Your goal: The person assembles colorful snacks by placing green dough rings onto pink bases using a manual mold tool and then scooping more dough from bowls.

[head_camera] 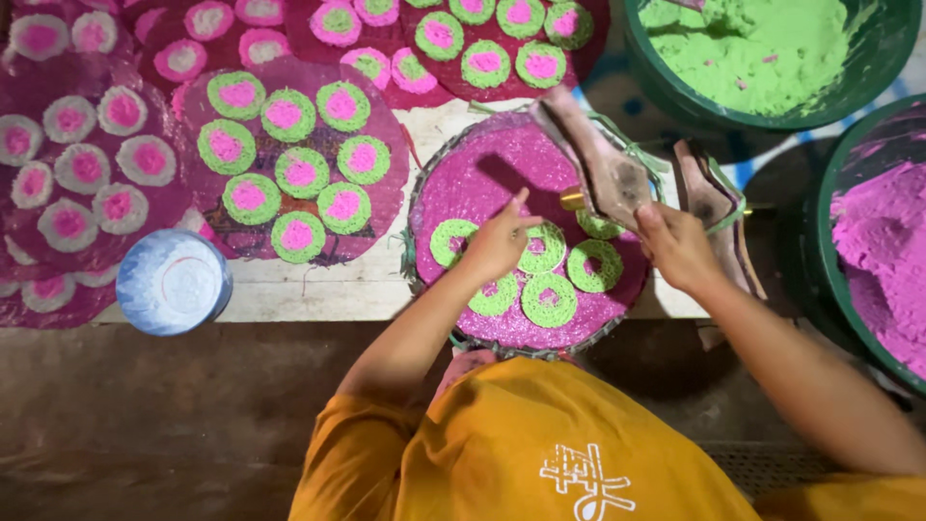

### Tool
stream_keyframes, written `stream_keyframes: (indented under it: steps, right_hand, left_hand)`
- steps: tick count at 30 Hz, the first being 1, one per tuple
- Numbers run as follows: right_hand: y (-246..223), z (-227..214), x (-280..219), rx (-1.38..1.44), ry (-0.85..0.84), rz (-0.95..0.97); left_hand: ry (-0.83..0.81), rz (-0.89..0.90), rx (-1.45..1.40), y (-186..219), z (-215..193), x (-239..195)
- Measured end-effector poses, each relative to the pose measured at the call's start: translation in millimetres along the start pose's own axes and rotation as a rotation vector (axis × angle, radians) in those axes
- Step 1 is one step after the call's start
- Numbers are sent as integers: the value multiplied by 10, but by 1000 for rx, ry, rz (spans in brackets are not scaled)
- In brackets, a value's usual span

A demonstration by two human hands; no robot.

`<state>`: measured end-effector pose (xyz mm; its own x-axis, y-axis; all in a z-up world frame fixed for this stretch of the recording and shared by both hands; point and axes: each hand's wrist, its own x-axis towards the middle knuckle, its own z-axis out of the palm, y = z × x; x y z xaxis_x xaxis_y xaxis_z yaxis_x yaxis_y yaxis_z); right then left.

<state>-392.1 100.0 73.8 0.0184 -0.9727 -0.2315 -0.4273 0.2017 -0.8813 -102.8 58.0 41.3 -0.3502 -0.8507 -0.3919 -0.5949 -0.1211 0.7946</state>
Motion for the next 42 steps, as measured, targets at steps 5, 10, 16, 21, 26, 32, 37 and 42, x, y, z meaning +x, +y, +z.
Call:
stream_keyframes:
  steps: [5, 10, 16, 21, 26, 32, 37, 42]
  right_hand:
    - [238, 73, -243, 206, 68, -118]
    - [228, 175, -527, 244, 105, -109]
    - [168, 157, -695, 325, 138, -86]
    - [289, 73, -777, 360, 155, -70]
    - [344, 27, -825, 491, 181, -48]
    - [308, 40, -814, 543, 234, -123]
    - [357, 71, -776, 538, 185, -63]
    - [393, 137, -765, 535, 180, -95]
  left_hand:
    - [276, 588, 582, -296, 49, -356]
    - [149, 796, 687, -159, 3, -466]
    - [19, 817, 805, 29, -61, -464]
    - [36, 797, 817, 23, -57, -413]
    - [51, 529, 404, 102, -215, -426]
    - [65, 303, -8, 109, -402, -278]
    - [216, 451, 287, -51, -284, -159]
    - [341, 445, 467, -187, -131, -109]
